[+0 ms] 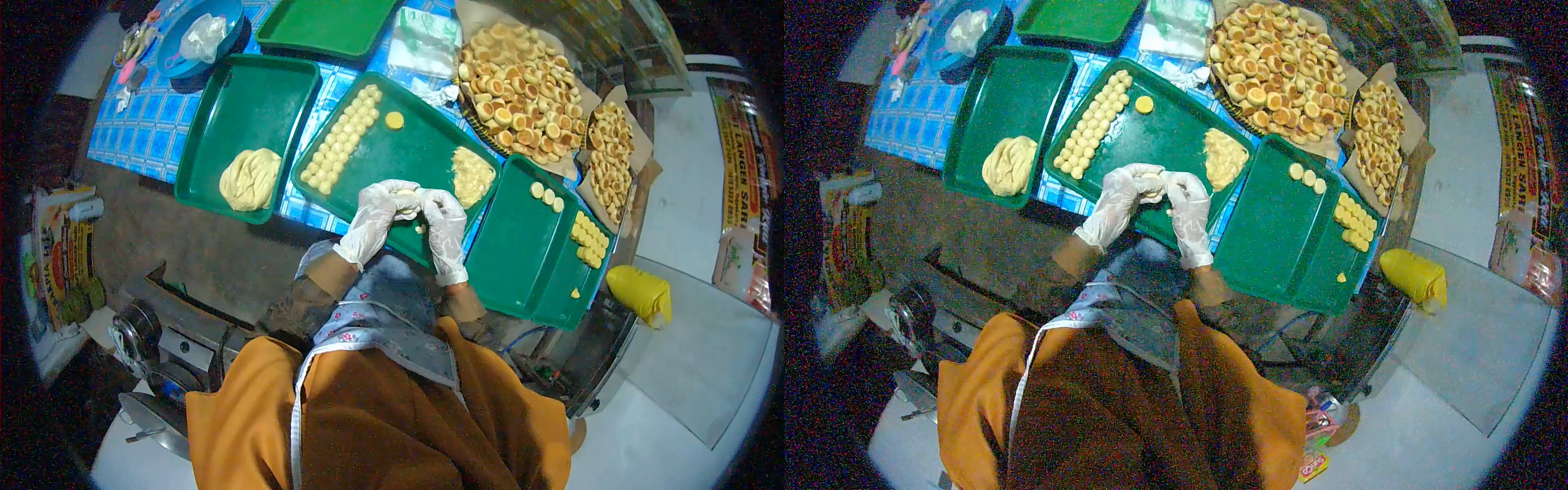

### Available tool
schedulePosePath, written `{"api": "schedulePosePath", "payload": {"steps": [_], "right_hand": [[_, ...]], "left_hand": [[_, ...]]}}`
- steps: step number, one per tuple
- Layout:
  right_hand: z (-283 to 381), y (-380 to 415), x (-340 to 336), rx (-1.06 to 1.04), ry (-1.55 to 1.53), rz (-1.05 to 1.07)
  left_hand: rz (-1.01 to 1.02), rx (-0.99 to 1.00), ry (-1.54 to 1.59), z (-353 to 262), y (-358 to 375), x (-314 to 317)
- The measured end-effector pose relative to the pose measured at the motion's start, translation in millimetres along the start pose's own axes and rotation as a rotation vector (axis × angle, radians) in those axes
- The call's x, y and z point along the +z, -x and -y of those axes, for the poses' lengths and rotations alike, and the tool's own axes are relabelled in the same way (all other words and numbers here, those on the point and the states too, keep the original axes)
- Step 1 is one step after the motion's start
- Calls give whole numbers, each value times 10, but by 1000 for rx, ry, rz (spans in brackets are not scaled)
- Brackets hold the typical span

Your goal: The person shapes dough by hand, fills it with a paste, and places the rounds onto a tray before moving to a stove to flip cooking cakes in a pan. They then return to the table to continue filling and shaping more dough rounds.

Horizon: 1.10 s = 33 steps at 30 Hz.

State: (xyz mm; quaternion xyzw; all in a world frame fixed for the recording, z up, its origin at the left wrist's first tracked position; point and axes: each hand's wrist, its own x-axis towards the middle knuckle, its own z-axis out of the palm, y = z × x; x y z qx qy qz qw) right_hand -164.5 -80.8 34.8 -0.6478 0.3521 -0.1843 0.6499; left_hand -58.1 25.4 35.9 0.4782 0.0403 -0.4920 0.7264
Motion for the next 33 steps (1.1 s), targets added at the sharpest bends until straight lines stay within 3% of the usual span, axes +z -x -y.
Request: {"api": "schedulePosePath", "payload": {"steps": [2, 5, 8, 9, 12, 15, 16, 19, 20, 23, 26, 29, 30, 31, 33], "right_hand": [[-52, -21, 36, -60, -21, -19], [-91, -60, 50, 172, -21, -53], [48, -8, -12, 34, 333, -125], [-226, -73, -126, -29, 268, -175], [-126, 77, -304, 82, 142, -59], [-99, 209, -322, 174, 602, 130], [-182, 221, -236, -165, 756, 118], [-206, 297, -250, -226, 1136, 203], [-222, 304, -236, -237, 1122, 162], [-278, 307, -249, -230, 700, 29], [62, 264, -190, -324, 564, 1], [425, 240, 79, -66, 6, -73], [310, 218, 96, -125, 57, -47], [344, 182, 102, -326, 294, 19], [242, 150, 119, -386, 447, 23]], "left_hand": [[6, 31, -24, -7, 4, 8], [9, 26, -4, 3, 44, 19], [85, -23, 141, 11, 54, -53], [84, -24, 181, -6, 54, -92], [63, -19, 273, -188, 118, -172], [120, -44, 297, -189, 113, -261], [131, -65, 300, -216, 124, -245], [133, -100, 300, -280, 182, -228], [144, -102, 304, -281, 182, -223], [184, -119, 336, -243, 144, -203], [189, -126, 309, -312, 156, -159], [220, -126, 289, -326, 180, -59], [243, -113, 299, -348, 193, -3], [264, -97, 309, -365, 194, 28], [257, -85, 278, -344, 157, -6]]}}
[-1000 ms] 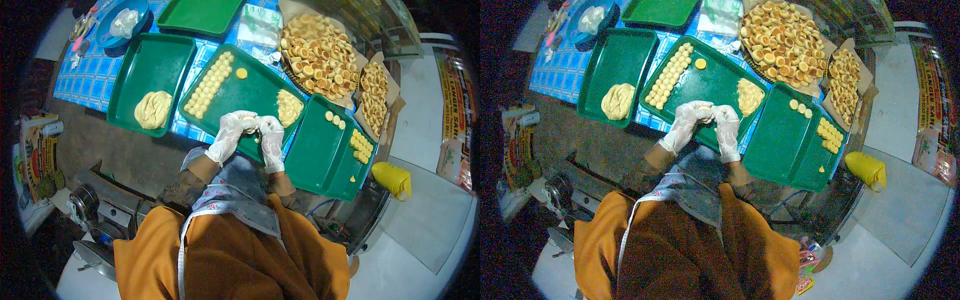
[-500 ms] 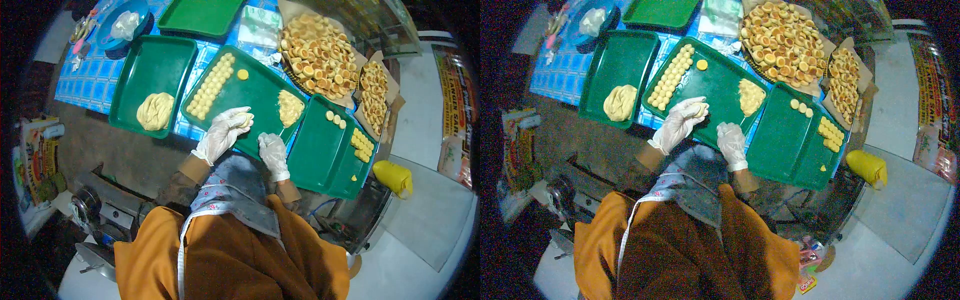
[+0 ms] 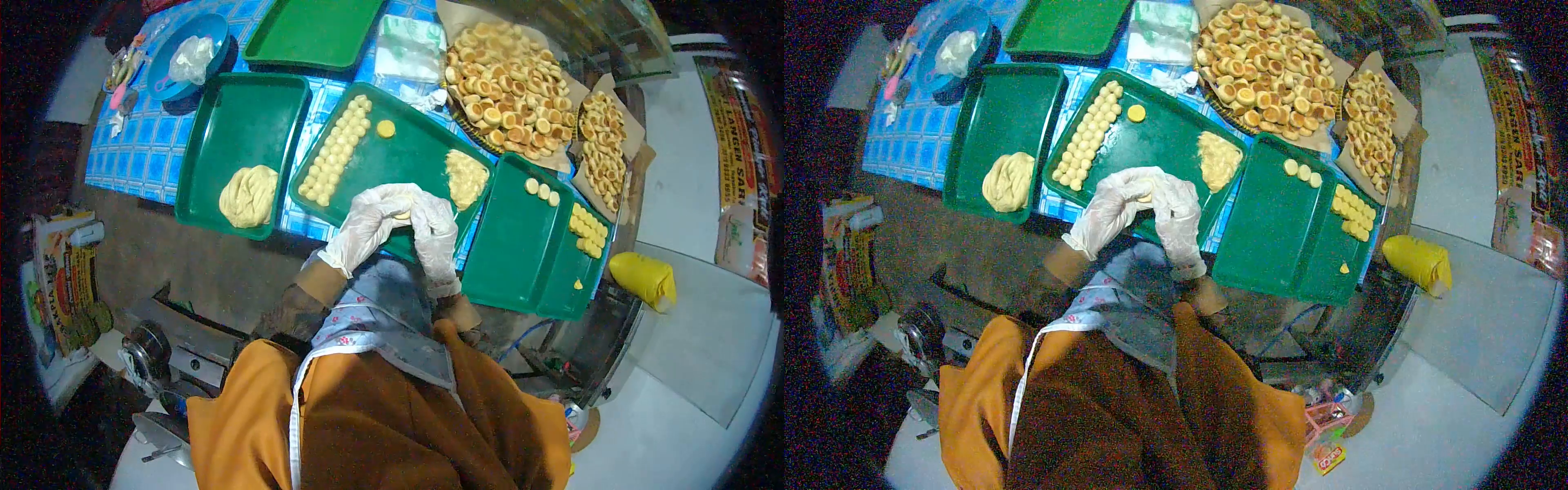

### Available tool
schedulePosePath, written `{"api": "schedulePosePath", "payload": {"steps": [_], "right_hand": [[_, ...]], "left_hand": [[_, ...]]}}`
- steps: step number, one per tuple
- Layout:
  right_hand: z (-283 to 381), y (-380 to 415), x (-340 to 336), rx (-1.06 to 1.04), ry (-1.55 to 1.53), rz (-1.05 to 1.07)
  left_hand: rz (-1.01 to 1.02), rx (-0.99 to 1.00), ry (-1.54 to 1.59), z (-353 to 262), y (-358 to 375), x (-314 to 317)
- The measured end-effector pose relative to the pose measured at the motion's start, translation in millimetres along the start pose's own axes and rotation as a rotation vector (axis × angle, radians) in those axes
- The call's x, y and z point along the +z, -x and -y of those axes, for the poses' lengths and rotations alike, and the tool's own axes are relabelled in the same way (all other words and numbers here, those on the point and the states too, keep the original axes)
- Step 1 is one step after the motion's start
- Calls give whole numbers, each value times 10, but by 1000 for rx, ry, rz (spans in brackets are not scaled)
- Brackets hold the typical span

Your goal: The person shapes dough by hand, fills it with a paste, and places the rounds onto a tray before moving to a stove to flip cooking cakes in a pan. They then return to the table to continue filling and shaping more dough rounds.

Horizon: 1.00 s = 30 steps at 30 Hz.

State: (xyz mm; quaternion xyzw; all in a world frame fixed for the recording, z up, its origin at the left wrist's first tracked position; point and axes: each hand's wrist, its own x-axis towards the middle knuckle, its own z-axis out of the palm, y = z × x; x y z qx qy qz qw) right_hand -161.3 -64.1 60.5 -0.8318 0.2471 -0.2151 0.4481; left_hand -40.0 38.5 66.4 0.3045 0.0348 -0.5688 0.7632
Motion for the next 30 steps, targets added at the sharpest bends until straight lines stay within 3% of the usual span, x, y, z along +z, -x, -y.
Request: {"api": "schedulePosePath", "payload": {"steps": [3, 4, 6, 7, 10, 13, 14, 16, 19, 22, 25, 27, 29, 30], "right_hand": [[176, -14, -21, -220, 511, 5], [188, -14, 8, -226, 496, -14], [224, -22, 118, -238, 468, -56], [142, -16, 189, -291, 283, -80], [73, 4, 469, -9, -361, -151], [92, -114, 621, 294, -932, -321], [112, -197, 607, 312, -1029, -352], [159, -385, 543, 339, -1190, -431], [287, -561, 338, 233, -885, -331], [270, -512, 202, 189, -650, -286], [266, -349, 61, 95, -282, -296], [366, -201, 49, 160, -520, -273], [253, -81, 202, 134, -542, -246], [130, -38, 255, 26, -306, -260]], "left_hand": [[48, 42, -81, 117, -90, -286], [83, 61, -113, 92, -104, -267], [-52, 76, 194, 95, -114, -186], [-121, 84, 346, 83, -118, -106], [-224, 155, 243, 202, -227, -36], [-113, 149, -62, 319, -313, -74], [-93, 157, -185, 296, -276, 22], [-55, 144, -125, 270, -212, 113], [94, 198, -135, 188, -104, 143], [-3, 98, 92, 110, -28, 262], [-1, 194, 131, 59, -60, 263], [18, 190, 170, 58, -91, 232], [37, 187, 182, 114, -142, 240], [35, 182, 176, 149, -143, 260]]}}
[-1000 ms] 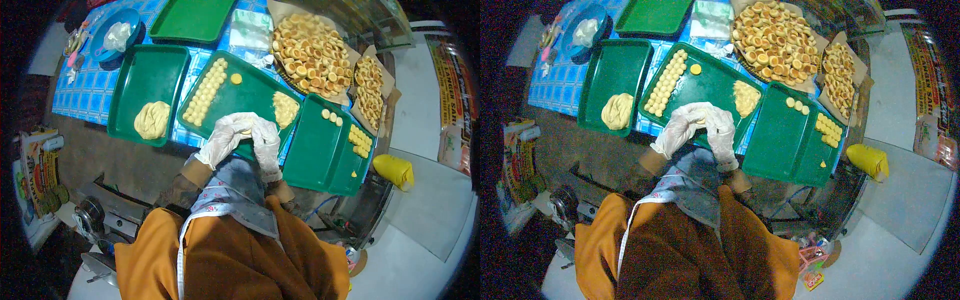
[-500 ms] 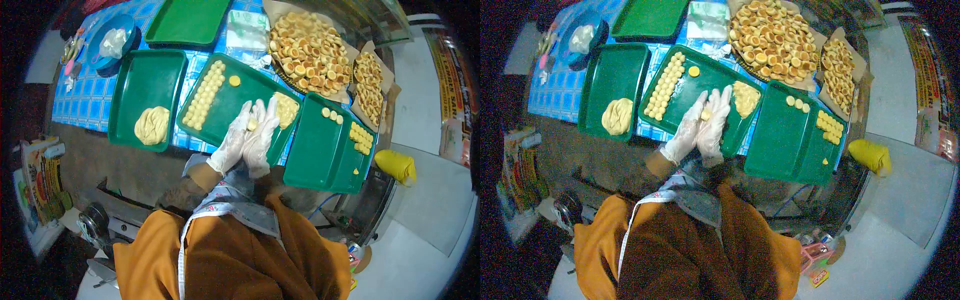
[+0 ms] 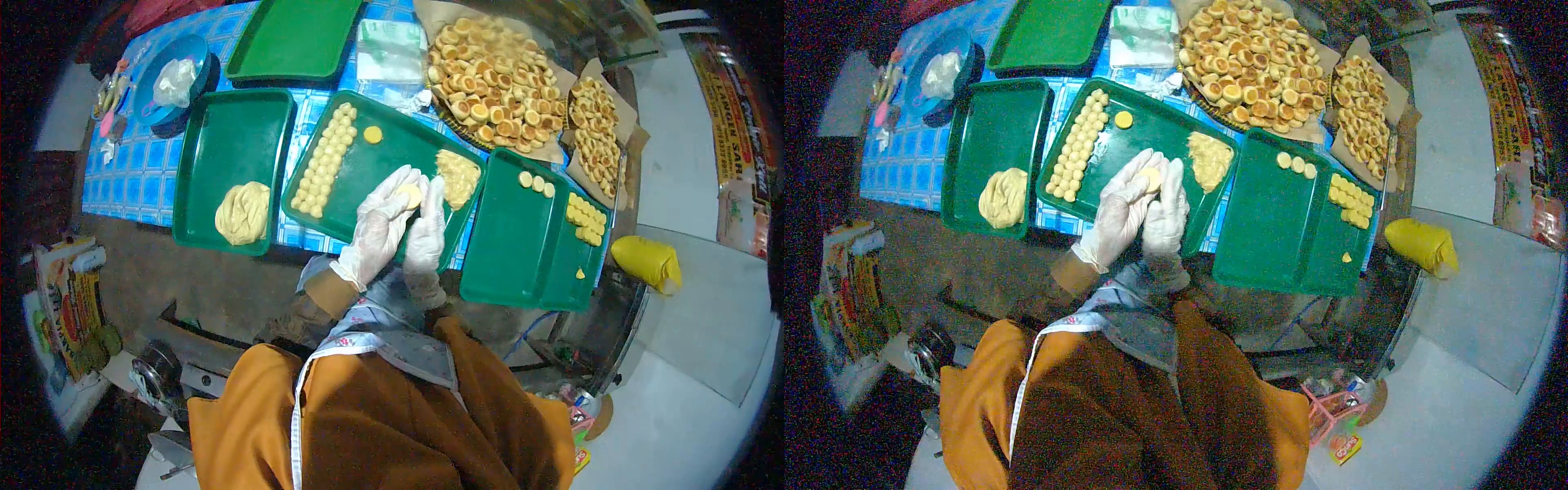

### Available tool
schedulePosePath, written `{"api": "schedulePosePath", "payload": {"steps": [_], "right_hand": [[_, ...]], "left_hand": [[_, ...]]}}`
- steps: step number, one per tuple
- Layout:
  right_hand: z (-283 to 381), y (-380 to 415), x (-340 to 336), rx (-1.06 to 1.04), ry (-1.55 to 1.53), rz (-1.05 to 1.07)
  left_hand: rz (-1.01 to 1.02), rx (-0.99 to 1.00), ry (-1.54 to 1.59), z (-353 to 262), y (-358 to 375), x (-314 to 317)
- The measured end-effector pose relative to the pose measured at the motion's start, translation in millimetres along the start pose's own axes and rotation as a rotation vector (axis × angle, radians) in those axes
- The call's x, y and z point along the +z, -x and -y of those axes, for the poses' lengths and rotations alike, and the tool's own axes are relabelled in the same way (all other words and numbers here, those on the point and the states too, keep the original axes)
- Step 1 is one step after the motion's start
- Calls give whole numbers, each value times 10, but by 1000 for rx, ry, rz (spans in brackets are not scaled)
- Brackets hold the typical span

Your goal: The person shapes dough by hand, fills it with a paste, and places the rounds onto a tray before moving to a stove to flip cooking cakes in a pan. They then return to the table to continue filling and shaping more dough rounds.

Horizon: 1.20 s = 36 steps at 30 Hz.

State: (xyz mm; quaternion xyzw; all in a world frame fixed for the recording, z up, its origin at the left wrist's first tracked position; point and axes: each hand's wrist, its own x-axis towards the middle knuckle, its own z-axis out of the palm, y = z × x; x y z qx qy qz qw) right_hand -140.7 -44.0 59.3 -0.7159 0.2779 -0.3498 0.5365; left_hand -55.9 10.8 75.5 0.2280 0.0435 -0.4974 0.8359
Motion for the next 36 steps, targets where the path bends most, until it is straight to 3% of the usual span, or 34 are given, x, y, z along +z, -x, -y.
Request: {"api": "schedulePosePath", "payload": {"steps": [1, 2, 4, 6, 8, 13, 17, 20, 23, 26, 29, 32, 35, 36], "right_hand": [[2, -11, 28, -135, 221, -26], [28, 20, 36, -169, 254, -40], [149, 74, 227, -54, -33, -197], [161, 85, 200, -71, 22, -202], [113, 70, -31, -215, 426, -59], [73, 60, -76, -12, 19, -116], [3, 48, -135, 46, -91, -58], [10, 82, -211, 71, -196, -28], [4, 43, -341, 36, -140, 30], [16, 2, -422, 9, -2, -2], [0, -28, -482, 27, 4, -2], [3, -100, -686, 7, 166, 87], [-19, -183, -878, 15, 135, 226], [-23, -210, -904, -88, 199, 244]], "left_hand": [[-1, -4, -8, -4, 27, 76], [-5, -8, -17, 3, 54, 124], [-35, 15, -31, 71, 52, 112], [-85, 40, -97, 114, 80, 159], [-121, 23, -119, 109, 100, 248], [-67, 84, 3, 292, 26, 21], [-121, 54, -38, 355, 11, 86], [-160, -41, 217, 358, 23, 65], [43, 114, -473, 338, 5, -79], [146, 237, -876, 381, 85, -59], [31, -72, 133, 472, 20, 70], [190, -104, -114, 351, 112, 154], [47, -295, 323, 396, 11, 117], [162, -46, -328, 373, 19, 95]]}}
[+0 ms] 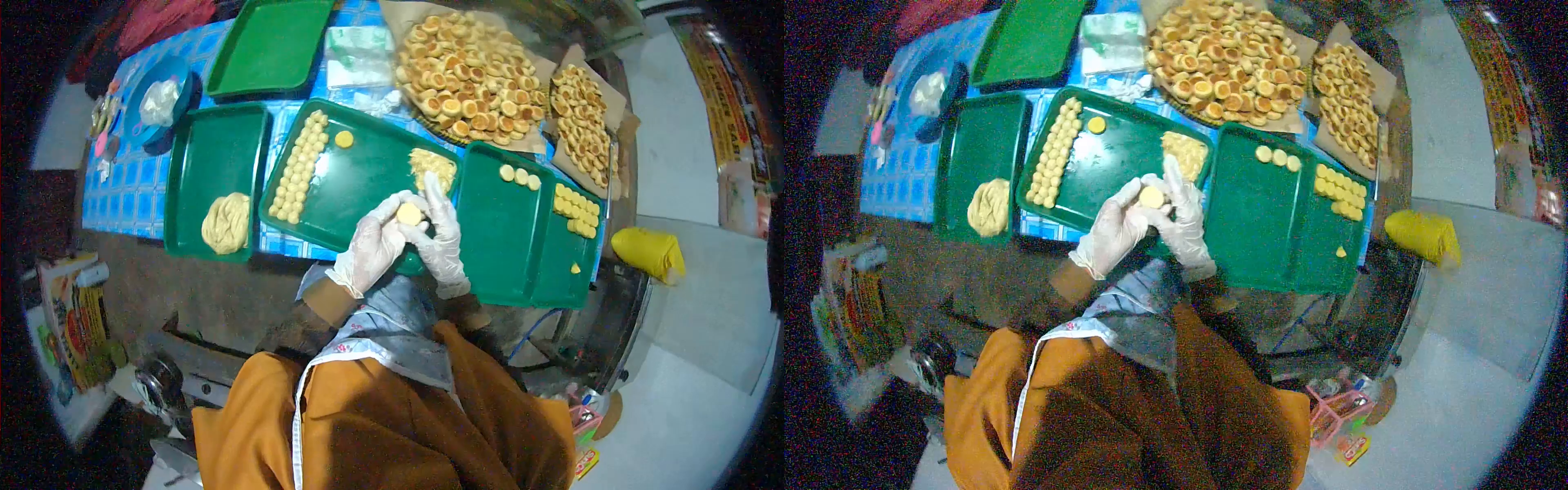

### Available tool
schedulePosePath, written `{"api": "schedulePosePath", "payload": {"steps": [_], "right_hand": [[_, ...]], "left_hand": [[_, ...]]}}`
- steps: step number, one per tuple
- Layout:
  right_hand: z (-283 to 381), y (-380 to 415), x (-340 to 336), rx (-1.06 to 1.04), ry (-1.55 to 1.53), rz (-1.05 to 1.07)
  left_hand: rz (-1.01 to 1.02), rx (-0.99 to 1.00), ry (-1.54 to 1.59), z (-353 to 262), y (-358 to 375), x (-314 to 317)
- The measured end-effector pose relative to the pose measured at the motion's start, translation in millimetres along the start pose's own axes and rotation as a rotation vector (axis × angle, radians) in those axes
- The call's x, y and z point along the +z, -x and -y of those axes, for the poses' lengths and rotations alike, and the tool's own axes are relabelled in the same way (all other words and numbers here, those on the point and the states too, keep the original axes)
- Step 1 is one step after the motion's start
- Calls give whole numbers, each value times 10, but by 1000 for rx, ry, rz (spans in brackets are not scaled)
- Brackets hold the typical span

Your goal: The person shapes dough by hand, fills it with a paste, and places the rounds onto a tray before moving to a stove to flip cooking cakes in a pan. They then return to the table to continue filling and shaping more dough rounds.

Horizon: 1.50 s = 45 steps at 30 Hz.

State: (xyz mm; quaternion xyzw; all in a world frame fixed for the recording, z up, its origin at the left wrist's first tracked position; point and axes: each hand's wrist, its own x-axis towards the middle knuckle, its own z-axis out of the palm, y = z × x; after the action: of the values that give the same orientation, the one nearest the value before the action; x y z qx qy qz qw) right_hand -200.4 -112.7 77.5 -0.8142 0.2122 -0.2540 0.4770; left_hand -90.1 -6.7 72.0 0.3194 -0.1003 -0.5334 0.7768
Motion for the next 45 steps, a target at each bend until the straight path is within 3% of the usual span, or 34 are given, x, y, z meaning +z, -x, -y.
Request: {"api": "schedulePosePath", "payload": {"steps": [2, 3, 4, 5, 7, 9, 11, 15, 18, 21, 22, 23, 25, 28, 30, 33, 36, 37, 38, 42, 43, 44, 45], "right_hand": [[16, -34, -63, -180, 179, 5], [67, -3, -43, -122, 67, -84], [109, 50, -37, -128, 210, -173], [15, 152, 67, 110, -72, -242], [22, 256, 147, 468, -506, -318], [77, 237, 119, 649, -782, -317], [-57, 253, 70, 681, -913, -365], [-252, 229, -102, 673, -966, -315], [-302, 249, -346, 685, -951, -235], [-522, 138, -537, 698, -894, -235], [-487, 78, -634, 658, -834, -327], [-572, -5, -680, 638, -765, -481], [-1029, -185, -730, 567, -589, -724], [-1730, -429, -711, 522, -530, -938], [-1662, -583, -687, 616, -484, -972], [-1770, -653, -576, 549, -631, -1058], [-1836, -678, -525, 546, -578, -1099], [-1782, -694, -524, 456, -717, -1102], [-1903, -635, -570, 358, -1053, -1044], [-1656, -612, -691, 499, -632, -836], [-2476, -511, -737, 261, -518, -802], [-1771, -609, -538, 258, 99, -958], [-1139, -689, -446, 135, 278, -803]], "left_hand": [[156, 468, -1311, -148, 43, 82], [114, 426, -1187, -85, 30, 133], [-10, 232, -641, 101, -11, 123], [-192, 155, -50, 286, -51, 116], [-322, 103, 132, 285, -133, 202], [-384, 2, -97, 234, -172, 393], [-426, -35, -376, 291, -183, 416], [-206, 517, -1189, 344, -286, 309], [-126, 105, -1260, 258, -389, 350], [-282, -37, -622, 338, -522, 340], [-266, 135, -683, 330, -601, 236], [-281, 66, -643, 234, -618, 160], [-340, -15, -131, 120, -496, 134], [-352, 11, -67, 47, -311, -195], [-423, 28, -41, 8, -146, -406], [-526, 59, -47, -95, 108, -588], [-571, 70, -23, -162, 282, -631], [-571, 82, -4, -143, 330, -696], [-582, 100, 14, -142, 421, -768], [-617, 130, 141, -176, 557, -821], [-628, 140, 149, -208, 585, -863], [-658, 185, 109, -250, 612, -880], [-686, 224, 68, -306, 645, -869]]}}
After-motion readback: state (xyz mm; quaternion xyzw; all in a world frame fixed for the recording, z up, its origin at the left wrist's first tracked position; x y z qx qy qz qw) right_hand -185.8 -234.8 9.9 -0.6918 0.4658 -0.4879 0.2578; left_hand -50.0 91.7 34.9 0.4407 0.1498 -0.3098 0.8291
